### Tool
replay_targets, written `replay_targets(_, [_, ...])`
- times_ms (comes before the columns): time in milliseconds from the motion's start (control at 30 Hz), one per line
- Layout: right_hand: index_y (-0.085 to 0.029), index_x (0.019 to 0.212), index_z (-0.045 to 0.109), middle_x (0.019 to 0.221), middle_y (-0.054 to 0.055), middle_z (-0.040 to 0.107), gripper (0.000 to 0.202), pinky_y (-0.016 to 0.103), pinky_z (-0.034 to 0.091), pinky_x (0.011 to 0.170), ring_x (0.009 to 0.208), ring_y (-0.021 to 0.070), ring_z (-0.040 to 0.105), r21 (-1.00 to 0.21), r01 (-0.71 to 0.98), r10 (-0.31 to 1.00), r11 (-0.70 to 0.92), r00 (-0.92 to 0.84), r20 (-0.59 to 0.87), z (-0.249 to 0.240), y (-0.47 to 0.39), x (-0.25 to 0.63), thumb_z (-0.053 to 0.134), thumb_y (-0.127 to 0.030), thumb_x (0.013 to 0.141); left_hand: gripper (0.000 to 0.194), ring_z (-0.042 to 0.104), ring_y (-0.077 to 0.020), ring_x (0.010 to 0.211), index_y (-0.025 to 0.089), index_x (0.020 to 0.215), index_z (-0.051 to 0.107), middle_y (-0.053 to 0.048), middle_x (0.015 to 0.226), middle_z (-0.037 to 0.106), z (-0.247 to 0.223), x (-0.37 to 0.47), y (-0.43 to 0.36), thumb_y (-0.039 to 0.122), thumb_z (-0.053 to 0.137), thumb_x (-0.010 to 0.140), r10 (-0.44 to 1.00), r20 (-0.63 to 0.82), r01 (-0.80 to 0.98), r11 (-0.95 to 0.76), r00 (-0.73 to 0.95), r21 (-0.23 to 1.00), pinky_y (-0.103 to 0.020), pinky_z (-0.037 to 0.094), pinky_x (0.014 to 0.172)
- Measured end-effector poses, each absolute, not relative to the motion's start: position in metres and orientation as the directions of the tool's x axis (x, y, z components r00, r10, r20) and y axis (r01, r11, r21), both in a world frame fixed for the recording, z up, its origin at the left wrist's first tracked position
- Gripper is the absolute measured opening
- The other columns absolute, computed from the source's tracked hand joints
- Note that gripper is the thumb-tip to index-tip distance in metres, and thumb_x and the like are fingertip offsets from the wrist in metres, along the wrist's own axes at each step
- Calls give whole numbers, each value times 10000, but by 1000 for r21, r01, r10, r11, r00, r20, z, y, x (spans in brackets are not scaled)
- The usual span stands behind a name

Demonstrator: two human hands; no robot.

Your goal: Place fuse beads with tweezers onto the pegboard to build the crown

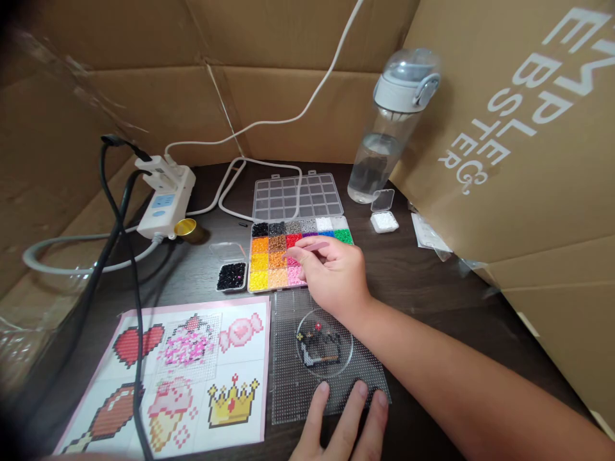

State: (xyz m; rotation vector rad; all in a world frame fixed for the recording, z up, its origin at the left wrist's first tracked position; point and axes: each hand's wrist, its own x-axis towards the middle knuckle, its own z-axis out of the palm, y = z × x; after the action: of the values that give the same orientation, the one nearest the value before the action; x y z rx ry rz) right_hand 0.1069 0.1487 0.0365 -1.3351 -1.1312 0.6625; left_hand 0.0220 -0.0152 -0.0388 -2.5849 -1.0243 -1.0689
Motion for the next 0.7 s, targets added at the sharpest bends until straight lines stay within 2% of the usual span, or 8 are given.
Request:
replay_targets(100, [-143, 725, 718, 497, -32, 617, 68, 201, 479, 417, 407, 77, 553, -948, 230, 875, 218, 385, 294, 46, 143, 113, 735, -207, 739, 340, 531, -224, 1199, 367, 1202, 593, 27, 1232, 641, -32, 12, -8, 455, 539, 878, 414, 662, 539, -842, 625, 19, -551, 227, 1098])
replay_targets(167, [-143, 743, 716, 493, -34, 614, 55, 205, 474, 414, 405, 77, 547, -939, 250, 856, 236, 403, 323, 55, 135, 119, 732, -195, 749, 414, 547, -230, 1167, 452, 1301, 477, 19, 1207, 650, -24, 4, -1, 441, 533, 891, 354, 581, 469, -882, 733, -54, -569, 221, 1065])
replay_targets(233, [-144, 758, 716, 500, -30, 617, 48, 213, 475, 414, 409, 83, 554, -928, 277, 831, 251, 430, 353, 63, 122, 126, 731, -189, 757, 376, 540, -229, 1167, 463, 1298, 469, 5, 1240, 628, -16, -2, 4, 446, 473, 922, 324, 502, 420, -903, 802, -88, -545, 223, 1041])
replay_targets(367, [-152, 786, 717, 530, -13, 632, 50, 241, 488, 422, 406, 92, 553, -925, 305, 828, 226, 441, 347, 65, 80, 142, 707, -201, 794, 342, 519, -264, 1184, 441, 1269, 510, -36, 1259, 612, -7, -5, 7, 459, 399, 946, 349, 455, 385, -923, 819, 15, -536, 200, 1001])
replay_targets(467, [-172, 838, 734, 555, -11, 632, 81, 243, 490, 448, 439, 91, 558, -937, 313, 873, 152, 403, 276, 52, 42, 153, 669, -129, 818, 319, 501, -278, 1201, 455, 1224, 548, -34, 1278, 599, -5, -3, 5, 452, 381, 951, 377, 394, 374, -923, 838, 87, -545, 161, 995])
replay_targets(600, [-196, 952, 722, 599, -10, 648, 198, 261, 518, 486, 471, 100, 582, -950, 281, 886, 134, 396, 242, 30, 4, 158, 619, -71, 838, 339, 445, -296, 1252, 453, 1212, 572, -32, 1310, 578, -2, -3, 2, 458, 349, 957, 384, 331, 358, -923, 862, 137, -557, 125, 1003])
replay_targets(700, [-194, 942, 727, 630, -6, 663, 210, 274, 541, 522, 485, 100, 593, -940, 318, 887, 126, 388, 250, 22, -6, 155, 621, -54, 827, 372, 395, -321, 1290, 425, 1259, 550, -50, 1350, 545, 0, -4, 0, 462, 343, 953, 379, 301, 350, -925, 875, 149, -572, 119, 1007])
